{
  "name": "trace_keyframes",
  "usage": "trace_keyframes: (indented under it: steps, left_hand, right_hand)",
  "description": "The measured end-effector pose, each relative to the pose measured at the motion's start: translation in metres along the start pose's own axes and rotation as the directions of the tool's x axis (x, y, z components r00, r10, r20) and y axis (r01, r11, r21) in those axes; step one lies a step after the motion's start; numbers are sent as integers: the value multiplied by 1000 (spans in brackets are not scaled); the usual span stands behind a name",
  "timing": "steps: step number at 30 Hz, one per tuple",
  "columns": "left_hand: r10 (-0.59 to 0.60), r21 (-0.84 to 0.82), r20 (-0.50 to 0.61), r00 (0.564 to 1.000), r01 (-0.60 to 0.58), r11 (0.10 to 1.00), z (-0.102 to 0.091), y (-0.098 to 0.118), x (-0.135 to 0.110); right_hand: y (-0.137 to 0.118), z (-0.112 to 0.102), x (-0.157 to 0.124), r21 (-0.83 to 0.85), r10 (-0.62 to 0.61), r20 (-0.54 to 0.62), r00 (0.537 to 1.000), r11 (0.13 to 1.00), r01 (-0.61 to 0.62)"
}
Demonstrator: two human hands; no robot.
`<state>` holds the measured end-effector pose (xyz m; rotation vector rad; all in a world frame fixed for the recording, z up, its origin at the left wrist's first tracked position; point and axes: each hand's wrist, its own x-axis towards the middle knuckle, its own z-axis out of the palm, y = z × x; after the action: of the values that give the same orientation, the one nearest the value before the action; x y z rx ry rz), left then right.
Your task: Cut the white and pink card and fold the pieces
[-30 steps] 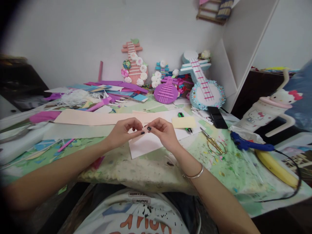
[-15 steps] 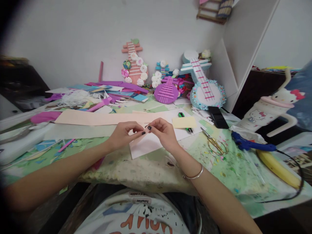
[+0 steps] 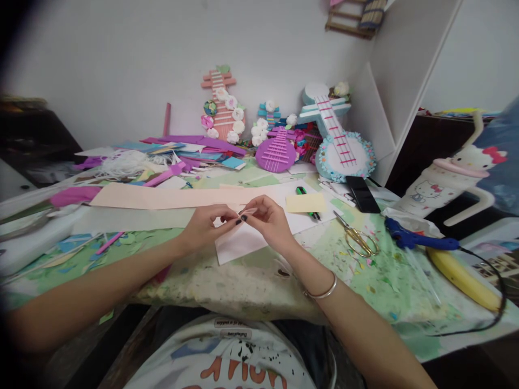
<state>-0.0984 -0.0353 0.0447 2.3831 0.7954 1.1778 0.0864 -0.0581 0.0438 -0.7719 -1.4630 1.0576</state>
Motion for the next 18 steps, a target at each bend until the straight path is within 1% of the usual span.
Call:
trace_keyframes:
  steps: [5, 9, 15, 18]
  left_hand:
    - [46, 22, 3, 999, -46, 999, 2, -3, -1]
    - [61, 42, 9, 998, -61, 997, 2, -3, -1]
    - [77, 60, 35, 996, -79, 995, 1, -4, 0]
    - [94, 65, 43, 995, -97, 993, 1, -5, 0]
  right_hand:
    - [3, 0, 0, -8, 7, -7, 1000, 1000, -7]
    - [1, -1, 0, -26, 17, -58, 998, 999, -19]
    - [-3, -4, 0, -54, 83, -131, 988, 994, -91]
    - [-2, -7, 0, -75, 80, -123, 989, 993, -89]
